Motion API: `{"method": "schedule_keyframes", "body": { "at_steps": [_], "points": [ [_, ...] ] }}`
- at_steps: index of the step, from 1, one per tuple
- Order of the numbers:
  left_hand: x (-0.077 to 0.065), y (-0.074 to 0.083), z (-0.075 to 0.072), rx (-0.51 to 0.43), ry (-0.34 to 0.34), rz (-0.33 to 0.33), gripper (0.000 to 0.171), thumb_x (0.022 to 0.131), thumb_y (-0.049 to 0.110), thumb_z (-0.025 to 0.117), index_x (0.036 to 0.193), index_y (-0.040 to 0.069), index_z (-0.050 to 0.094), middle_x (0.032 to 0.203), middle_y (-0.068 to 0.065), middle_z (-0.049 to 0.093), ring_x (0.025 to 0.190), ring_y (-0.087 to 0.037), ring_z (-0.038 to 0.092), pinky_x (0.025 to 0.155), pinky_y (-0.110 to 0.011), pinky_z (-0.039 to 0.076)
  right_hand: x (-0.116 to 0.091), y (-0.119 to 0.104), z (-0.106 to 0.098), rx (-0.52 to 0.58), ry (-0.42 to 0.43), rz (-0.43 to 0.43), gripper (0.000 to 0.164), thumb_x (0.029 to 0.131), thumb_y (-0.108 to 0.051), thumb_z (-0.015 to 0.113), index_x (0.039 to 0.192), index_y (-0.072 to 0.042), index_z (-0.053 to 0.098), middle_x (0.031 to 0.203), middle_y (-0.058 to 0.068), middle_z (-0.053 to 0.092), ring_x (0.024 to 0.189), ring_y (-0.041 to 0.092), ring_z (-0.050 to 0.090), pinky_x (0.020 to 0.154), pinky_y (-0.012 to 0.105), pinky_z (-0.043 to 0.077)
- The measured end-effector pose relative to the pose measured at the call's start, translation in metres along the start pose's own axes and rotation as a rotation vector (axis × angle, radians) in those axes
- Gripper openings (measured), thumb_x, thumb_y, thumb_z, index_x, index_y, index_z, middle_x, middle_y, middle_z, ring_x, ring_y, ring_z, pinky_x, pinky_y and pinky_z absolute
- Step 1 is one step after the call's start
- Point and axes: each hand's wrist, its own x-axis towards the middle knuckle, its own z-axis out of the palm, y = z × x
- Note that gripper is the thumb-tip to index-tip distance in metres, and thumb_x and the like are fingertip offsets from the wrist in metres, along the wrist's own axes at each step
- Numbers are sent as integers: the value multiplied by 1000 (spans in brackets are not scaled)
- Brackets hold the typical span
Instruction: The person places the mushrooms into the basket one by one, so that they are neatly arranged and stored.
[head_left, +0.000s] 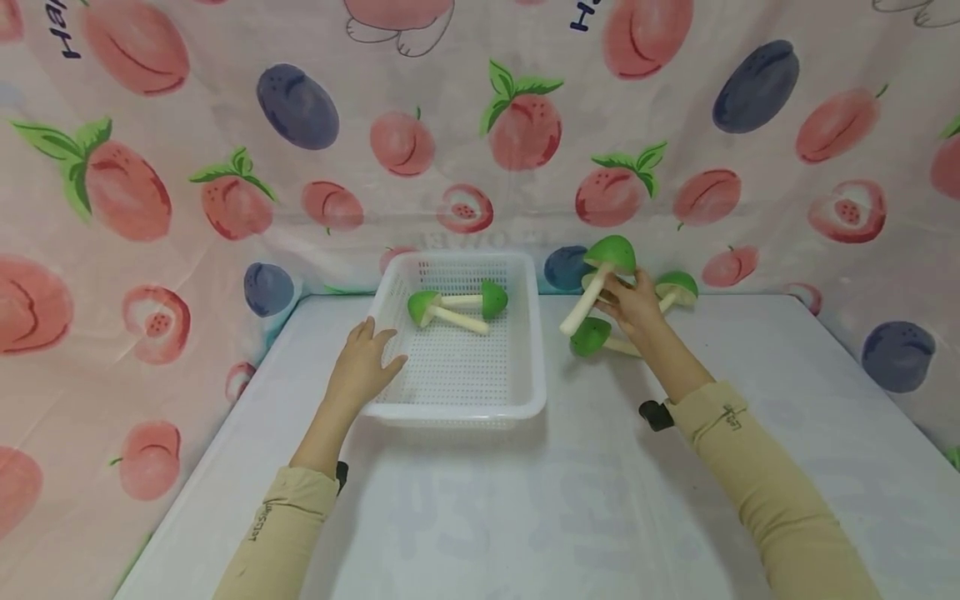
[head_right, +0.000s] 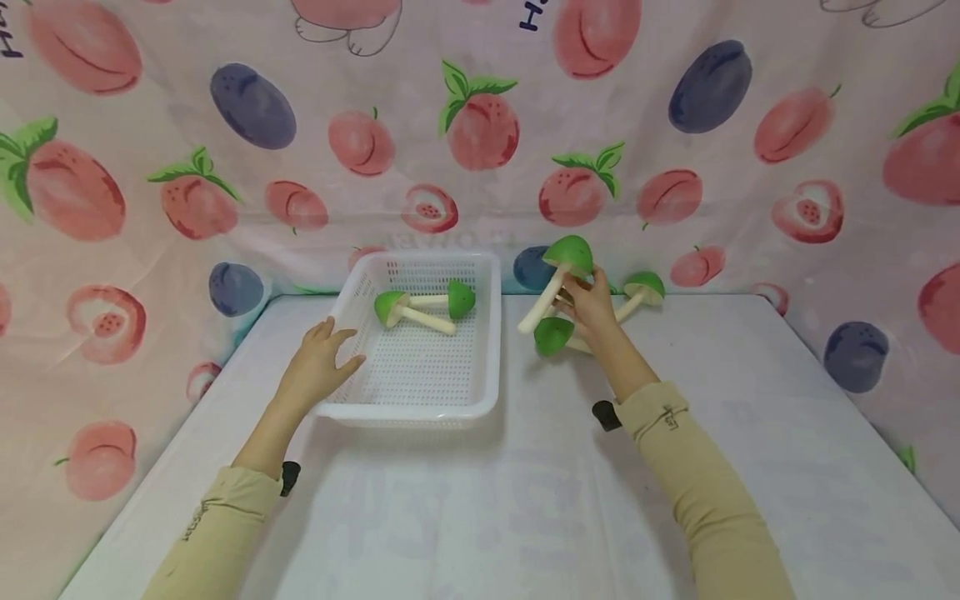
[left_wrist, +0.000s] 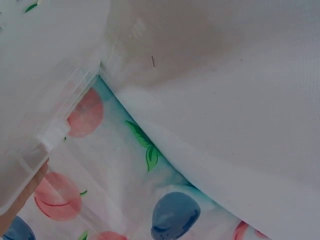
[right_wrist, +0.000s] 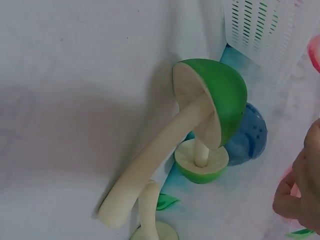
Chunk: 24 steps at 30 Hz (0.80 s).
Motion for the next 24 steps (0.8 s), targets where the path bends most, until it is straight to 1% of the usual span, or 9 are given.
{"method": "schedule_keyframes", "body": {
  "at_steps": [2,4,7,9,11,15,19,22,24],
  "points": [
    [0,0,0,-3,-4,4,51,89,28,63,129,-2,53,143,-36,32,135,-48,29,108,-58,31,-1,1,-1,30,-18,-10,40,96,-12,45,132,-18,29,110,-1,45,93,10,56,114,43,27],
    [-1,0,0,-4,-2,8,51,89,28,63,129,-1,53,143,-36,32,135,-48,29,108,-58,31,-1,2,-2,49,-38,-24,33,96,-11,47,124,-19,31,109,-2,47,93,9,56,111,41,34],
    [-1,0,-1,-6,6,13,51,89,27,63,129,-1,53,143,-37,32,135,-48,29,108,-58,31,1,4,-2,108,-75,-43,48,95,-7,49,135,-19,25,108,-1,49,89,10,60,95,34,50],
    [-1,0,0,-6,10,14,51,88,27,64,129,-2,53,143,-37,32,135,-48,29,108,-59,32,2,5,-2,167,-98,-47,65,94,-3,50,145,-23,16,106,-1,51,86,12,63,82,29,55],
    [-1,0,0,-7,10,12,51,88,28,64,129,-1,53,143,-36,32,135,-48,29,108,-58,32,3,5,-1,224,-123,-47,71,93,2,49,147,-27,14,102,0,53,84,14,64,75,28,57],
    [0,0,1,-1,12,14,51,88,28,64,129,-1,53,143,-36,33,135,-48,30,108,-58,32,2,7,1,258,-158,-32,47,93,5,47,129,-22,34,90,0,58,82,16,63,73,29,58],
    [-1,0,1,-1,11,14,51,88,28,64,129,-1,54,143,-36,33,135,-48,30,108,-58,32,-1,9,6,277,-178,-31,32,93,5,48,112,-18,38,88,0,60,80,15,64,74,28,58],
    [-1,0,1,-4,8,11,51,88,27,64,129,-2,53,143,-36,32,135,-48,29,108,-58,32,-2,9,11,295,-198,-30,28,93,2,50,113,-16,40,97,0,63,85,16,64,76,30,58],
    [-1,-1,1,-4,6,9,52,88,27,64,129,-2,53,143,-36,32,135,-47,29,108,-58,32,-3,8,14,325,-214,4,23,94,-8,51,113,-16,41,116,0,57,110,23,59,84,34,57]
  ]
}}
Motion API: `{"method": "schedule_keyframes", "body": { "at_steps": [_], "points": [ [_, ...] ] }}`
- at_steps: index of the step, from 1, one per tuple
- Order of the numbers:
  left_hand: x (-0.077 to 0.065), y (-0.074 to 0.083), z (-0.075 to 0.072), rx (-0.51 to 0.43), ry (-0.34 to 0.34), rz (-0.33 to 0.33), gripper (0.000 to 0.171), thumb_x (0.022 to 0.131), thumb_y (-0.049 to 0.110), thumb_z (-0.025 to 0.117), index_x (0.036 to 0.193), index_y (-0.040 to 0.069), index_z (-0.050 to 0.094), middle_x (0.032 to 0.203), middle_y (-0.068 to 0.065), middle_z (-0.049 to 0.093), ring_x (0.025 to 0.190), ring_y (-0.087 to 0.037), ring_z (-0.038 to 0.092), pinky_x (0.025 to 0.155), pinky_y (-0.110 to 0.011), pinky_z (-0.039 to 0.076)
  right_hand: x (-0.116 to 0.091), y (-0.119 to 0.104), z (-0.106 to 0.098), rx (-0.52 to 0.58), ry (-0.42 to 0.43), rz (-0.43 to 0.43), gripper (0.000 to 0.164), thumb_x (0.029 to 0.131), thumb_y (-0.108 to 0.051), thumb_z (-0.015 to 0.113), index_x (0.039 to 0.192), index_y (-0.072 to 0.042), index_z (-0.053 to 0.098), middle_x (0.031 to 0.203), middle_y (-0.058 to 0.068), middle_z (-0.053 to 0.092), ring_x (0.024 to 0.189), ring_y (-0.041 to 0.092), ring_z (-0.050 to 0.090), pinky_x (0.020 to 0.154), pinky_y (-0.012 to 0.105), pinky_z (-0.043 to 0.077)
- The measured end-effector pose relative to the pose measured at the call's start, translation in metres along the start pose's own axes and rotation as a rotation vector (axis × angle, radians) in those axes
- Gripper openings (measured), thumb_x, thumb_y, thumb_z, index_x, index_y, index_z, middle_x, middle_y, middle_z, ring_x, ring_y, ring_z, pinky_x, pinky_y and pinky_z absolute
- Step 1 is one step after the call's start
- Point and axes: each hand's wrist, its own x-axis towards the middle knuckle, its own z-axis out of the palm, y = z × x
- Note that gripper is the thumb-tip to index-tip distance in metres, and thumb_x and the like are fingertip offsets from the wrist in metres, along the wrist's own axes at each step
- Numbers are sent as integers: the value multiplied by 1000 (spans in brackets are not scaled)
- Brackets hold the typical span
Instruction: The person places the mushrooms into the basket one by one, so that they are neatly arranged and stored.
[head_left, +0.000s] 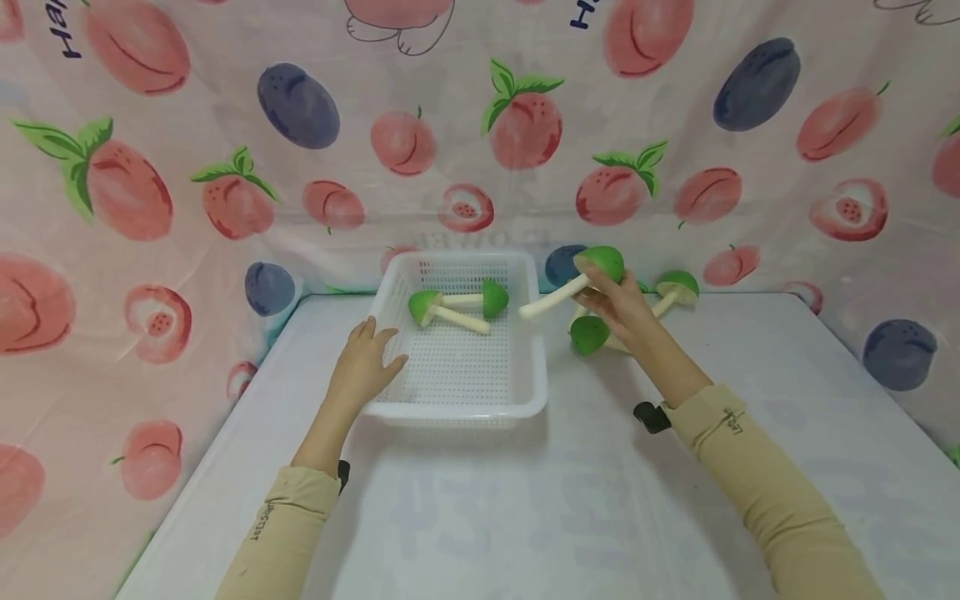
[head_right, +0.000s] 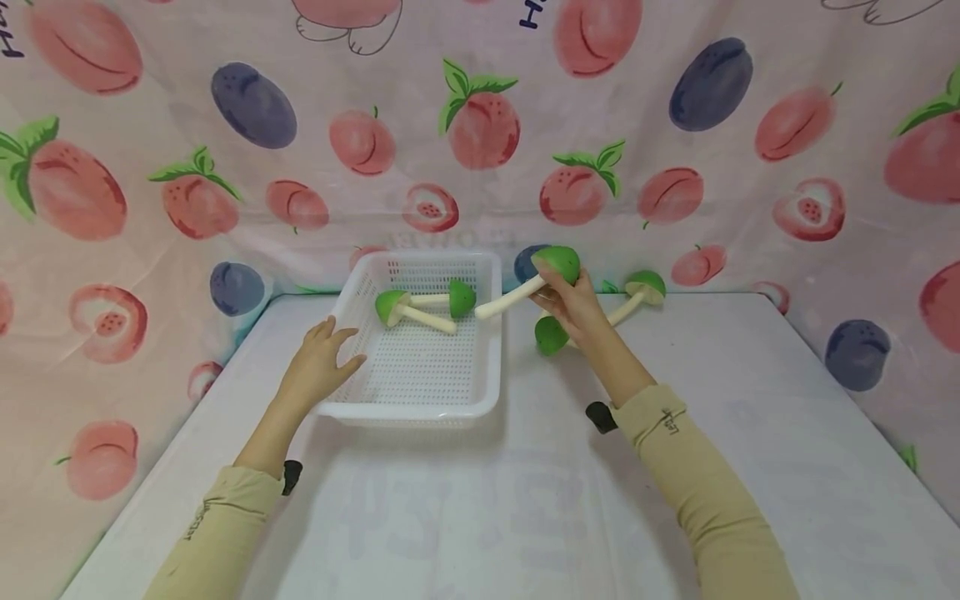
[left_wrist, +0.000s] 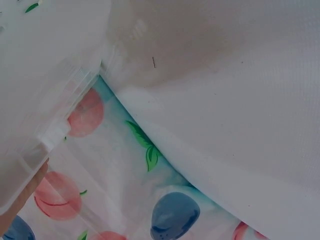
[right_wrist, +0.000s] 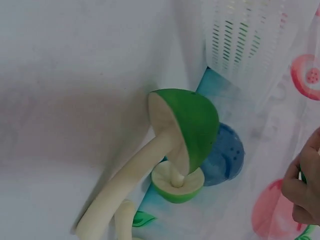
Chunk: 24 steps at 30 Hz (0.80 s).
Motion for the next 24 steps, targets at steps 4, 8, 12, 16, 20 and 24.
{"method": "schedule_keyframes", "body": {
  "at_steps": [4,8,12,16,20,24],
  "points": [
    [0,0,-1,1,-2,-2,52,88,28,64,129,-2,53,144,-36,31,136,-48,29,108,-58,31,0,-2,6,129,-4,94,20,100,-30,39,116,-18,42,135,1,35,143,29,21,111,43,31],
    [-1,0,-1,-6,-6,0,52,89,28,63,130,-2,52,144,-36,31,136,-48,28,109,-58,30,-3,0,9,172,-10,114,25,100,-33,35,97,-14,52,127,0,38,146,30,8,113,42,15],
    [-1,0,0,-7,-5,2,51,89,27,63,130,-2,52,144,-36,31,135,-48,29,109,-59,30,-5,4,16,27,-21,82,24,96,-29,44,80,-13,52,113,0,49,141,33,19,115,45,18],
    [-1,0,-1,-11,-4,1,52,89,27,63,130,-2,52,144,-36,31,136,-47,28,109,-58,30,-4,6,26,-225,-12,41,19,97,-31,43,93,-13,46,107,-2,45,117,23,39,118,45,20],
    [-1,1,-2,-15,-5,4,52,89,27,63,130,-2,52,144,-36,31,136,-47,28,109,-59,30,1,7,36,-328,46,36,33,97,-28,44,120,-4,40,106,-3,40,98,9,46,117,34,24],
    [-1,1,-2,-15,-5,5,52,88,27,64,130,-2,52,144,-36,31,136,-47,29,109,-58,30,6,13,45,-427,139,38,61,96,-22,50,146,0,23,119,1,42,102,7,51,110,24,36]
  ]
}}
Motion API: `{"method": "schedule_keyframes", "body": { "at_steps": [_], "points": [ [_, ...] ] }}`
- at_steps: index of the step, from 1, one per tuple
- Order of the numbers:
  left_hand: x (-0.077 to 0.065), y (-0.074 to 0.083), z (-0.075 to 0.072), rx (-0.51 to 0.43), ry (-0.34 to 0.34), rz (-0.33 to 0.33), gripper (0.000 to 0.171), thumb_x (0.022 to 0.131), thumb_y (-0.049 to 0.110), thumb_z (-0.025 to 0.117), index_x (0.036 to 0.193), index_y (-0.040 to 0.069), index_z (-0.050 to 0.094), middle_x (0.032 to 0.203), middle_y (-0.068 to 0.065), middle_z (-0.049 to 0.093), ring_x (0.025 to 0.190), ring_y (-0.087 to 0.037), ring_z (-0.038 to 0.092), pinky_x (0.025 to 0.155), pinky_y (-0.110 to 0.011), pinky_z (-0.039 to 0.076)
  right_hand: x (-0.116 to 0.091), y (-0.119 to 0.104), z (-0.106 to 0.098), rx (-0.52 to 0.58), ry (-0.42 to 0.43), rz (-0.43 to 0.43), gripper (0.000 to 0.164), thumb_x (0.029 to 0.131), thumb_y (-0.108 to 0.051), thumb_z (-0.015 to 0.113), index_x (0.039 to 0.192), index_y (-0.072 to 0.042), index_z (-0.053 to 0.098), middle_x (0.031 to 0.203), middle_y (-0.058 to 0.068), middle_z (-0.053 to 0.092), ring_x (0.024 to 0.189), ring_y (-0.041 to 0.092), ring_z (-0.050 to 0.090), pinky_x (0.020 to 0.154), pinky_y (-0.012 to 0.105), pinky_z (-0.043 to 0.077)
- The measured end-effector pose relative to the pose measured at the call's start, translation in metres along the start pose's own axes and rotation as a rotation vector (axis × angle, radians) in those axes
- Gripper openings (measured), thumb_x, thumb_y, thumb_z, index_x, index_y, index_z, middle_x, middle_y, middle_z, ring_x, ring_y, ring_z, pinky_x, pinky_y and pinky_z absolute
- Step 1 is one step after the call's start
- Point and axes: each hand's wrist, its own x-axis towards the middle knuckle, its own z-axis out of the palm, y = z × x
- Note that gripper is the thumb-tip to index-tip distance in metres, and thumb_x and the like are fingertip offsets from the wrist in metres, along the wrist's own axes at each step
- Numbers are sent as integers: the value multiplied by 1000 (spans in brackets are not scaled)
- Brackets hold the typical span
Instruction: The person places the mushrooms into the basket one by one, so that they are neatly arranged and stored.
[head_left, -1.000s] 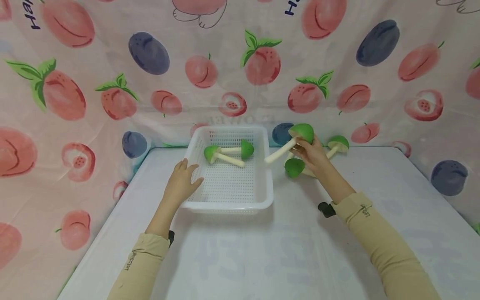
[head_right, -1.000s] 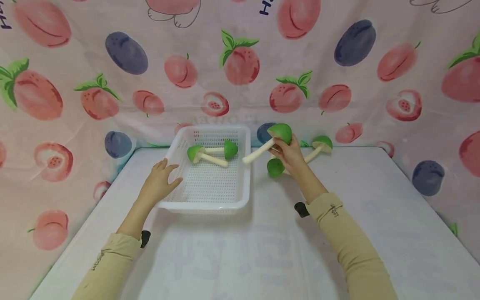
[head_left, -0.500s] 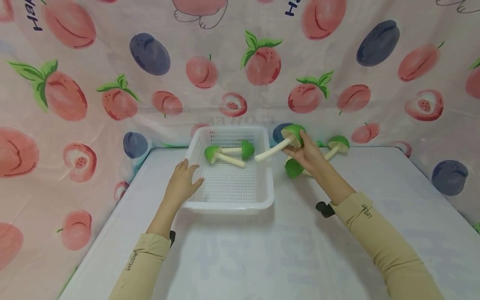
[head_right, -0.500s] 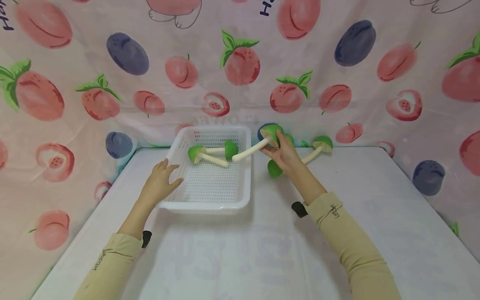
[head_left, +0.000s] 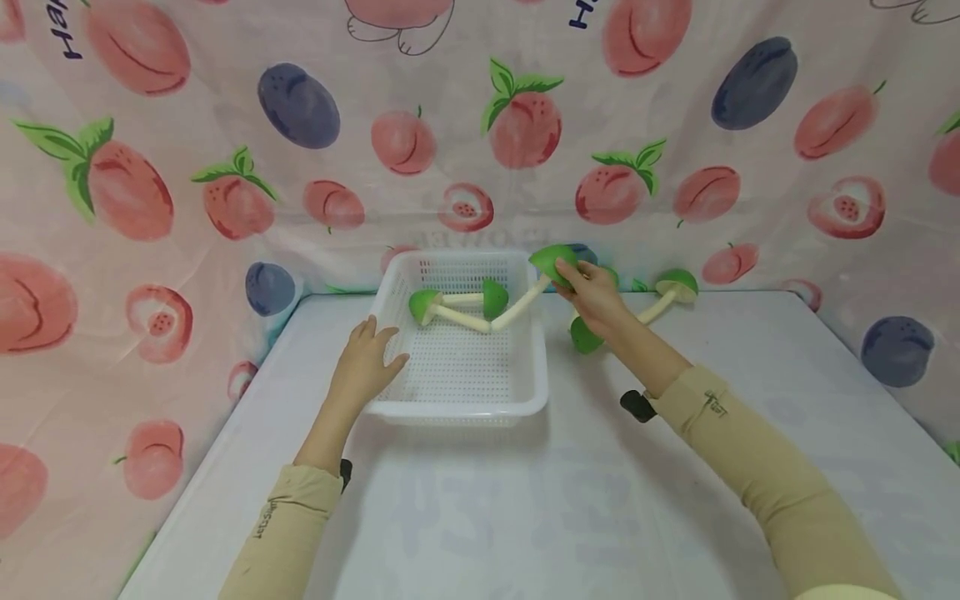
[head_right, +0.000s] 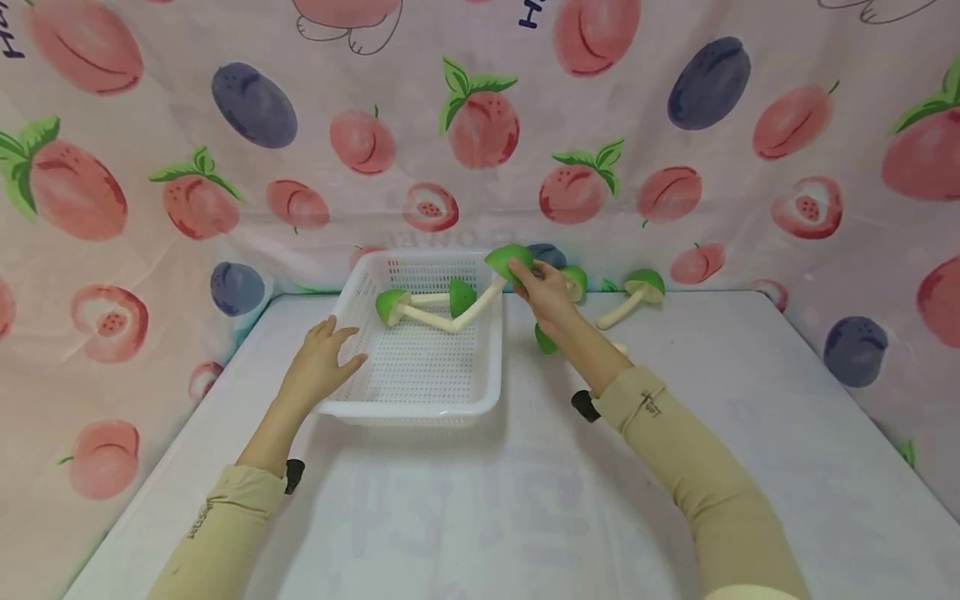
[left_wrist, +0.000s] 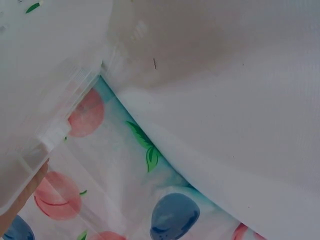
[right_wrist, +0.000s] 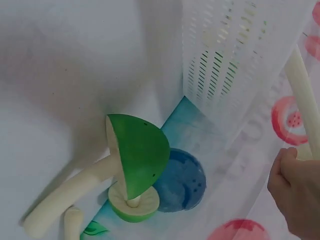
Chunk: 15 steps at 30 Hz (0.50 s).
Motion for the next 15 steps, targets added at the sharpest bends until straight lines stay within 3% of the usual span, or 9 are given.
{"method": "schedule_keyframes", "body": {
  "at_steps": [6,15],
  "points": [
    [-2,0,0,-4,-4,-9,53,88,27,64,130,-3,52,144,-36,31,136,-47,28,109,-58,30,4,7,18,-273,71,12,67,95,-23,54,148,-1,21,145,19,35,131,27,45,104,28,44],
    [-1,0,0,-7,2,-8,53,89,27,63,130,-3,52,144,-35,31,136,-47,29,109,-58,30,8,12,41,-381,23,21,64,94,-24,55,147,-9,22,140,21,34,126,31,46,107,37,42]
  ]
}}
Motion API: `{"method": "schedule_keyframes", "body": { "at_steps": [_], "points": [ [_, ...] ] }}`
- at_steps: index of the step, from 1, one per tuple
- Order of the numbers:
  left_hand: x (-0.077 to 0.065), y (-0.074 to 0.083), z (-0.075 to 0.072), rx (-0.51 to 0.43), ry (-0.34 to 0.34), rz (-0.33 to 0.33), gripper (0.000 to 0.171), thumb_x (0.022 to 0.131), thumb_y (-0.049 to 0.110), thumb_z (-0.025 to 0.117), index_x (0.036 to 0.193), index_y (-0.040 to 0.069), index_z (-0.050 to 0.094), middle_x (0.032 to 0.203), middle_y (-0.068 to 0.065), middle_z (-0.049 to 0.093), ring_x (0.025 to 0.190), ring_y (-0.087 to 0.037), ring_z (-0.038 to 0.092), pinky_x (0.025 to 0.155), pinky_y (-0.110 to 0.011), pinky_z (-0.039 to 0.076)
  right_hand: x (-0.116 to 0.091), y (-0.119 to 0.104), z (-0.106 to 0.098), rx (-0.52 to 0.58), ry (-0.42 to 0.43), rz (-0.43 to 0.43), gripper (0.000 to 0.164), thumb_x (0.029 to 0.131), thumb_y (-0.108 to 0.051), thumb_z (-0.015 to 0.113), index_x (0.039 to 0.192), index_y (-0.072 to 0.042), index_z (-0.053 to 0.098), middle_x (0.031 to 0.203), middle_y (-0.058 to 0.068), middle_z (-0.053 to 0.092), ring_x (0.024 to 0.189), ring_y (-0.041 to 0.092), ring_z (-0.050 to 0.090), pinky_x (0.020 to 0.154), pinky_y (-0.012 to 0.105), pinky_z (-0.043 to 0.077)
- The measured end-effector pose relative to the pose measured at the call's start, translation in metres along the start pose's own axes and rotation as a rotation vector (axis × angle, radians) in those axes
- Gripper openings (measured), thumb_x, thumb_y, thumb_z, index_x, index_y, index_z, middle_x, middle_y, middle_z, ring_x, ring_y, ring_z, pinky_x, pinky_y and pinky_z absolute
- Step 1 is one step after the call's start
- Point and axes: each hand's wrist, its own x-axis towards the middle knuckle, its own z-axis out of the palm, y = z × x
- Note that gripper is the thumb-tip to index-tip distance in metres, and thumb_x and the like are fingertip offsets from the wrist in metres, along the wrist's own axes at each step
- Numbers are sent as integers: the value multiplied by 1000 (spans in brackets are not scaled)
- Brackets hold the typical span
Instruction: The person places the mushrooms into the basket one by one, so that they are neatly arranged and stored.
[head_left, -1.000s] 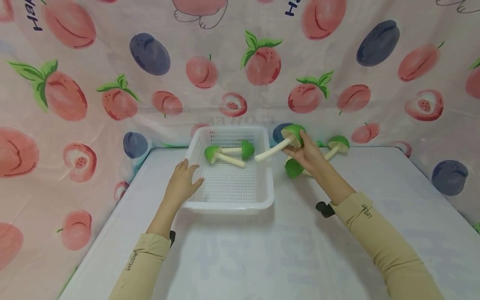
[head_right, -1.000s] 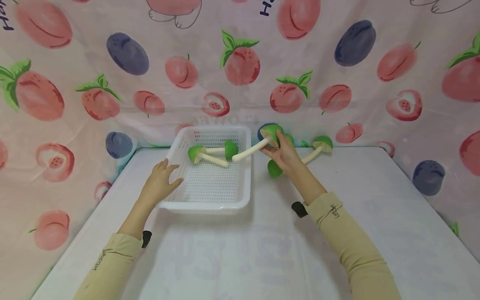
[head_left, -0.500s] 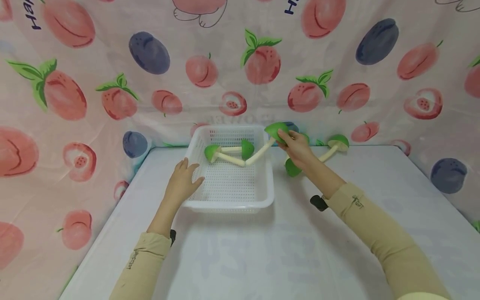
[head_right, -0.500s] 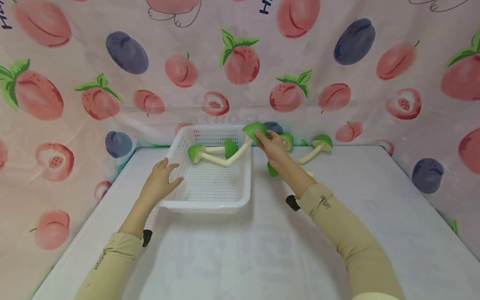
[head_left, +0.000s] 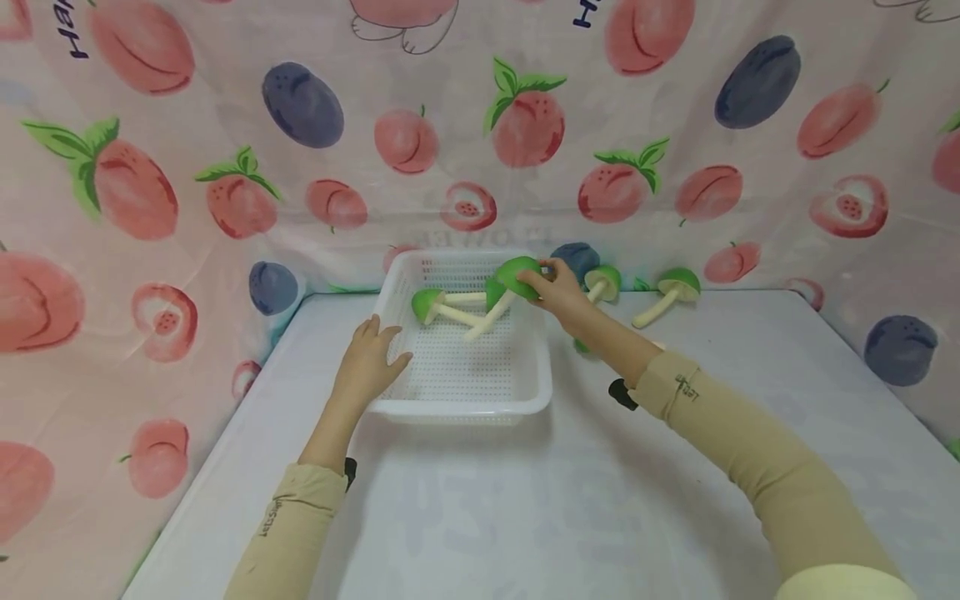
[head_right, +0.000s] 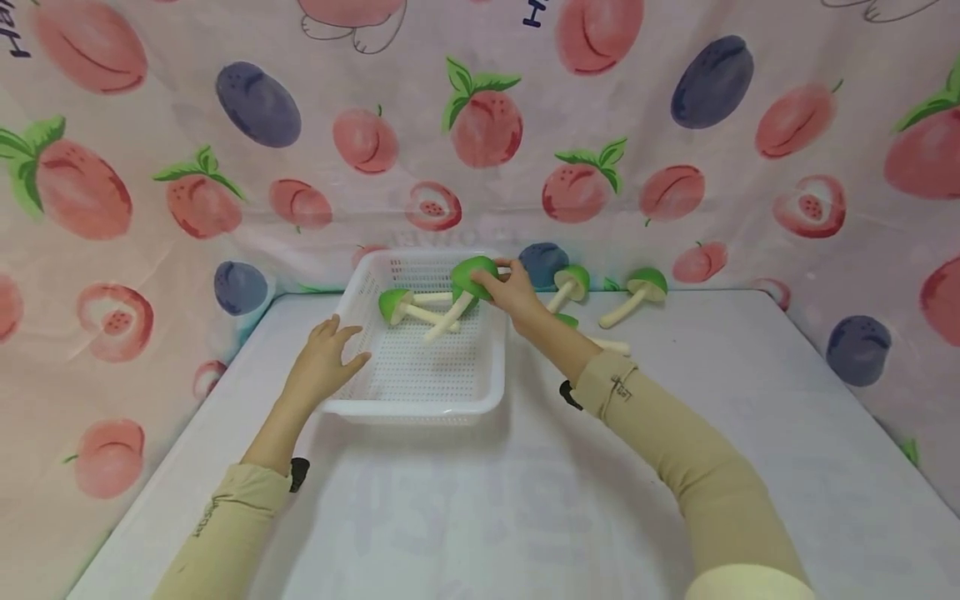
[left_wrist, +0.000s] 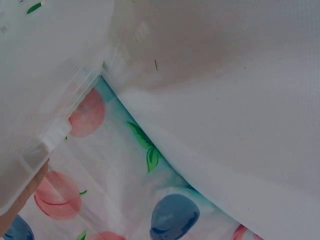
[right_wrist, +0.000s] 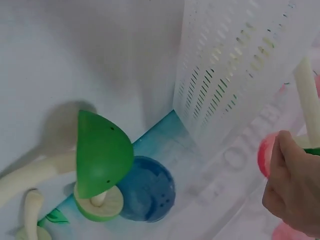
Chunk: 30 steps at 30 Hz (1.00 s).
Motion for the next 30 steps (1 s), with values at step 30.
{"method": "schedule_keyframes", "body": {
  "at_steps": [30],
  "points": [
    [2,0,1,13,-8,-11,52,89,28,64,130,-1,52,145,-35,31,136,-47,28,109,-57,30,29,-32,51,-528,-264,-2,60,89,-32,60,141,-8,41,141,15,42,125,30,47,98,42,49]
  ]
}}
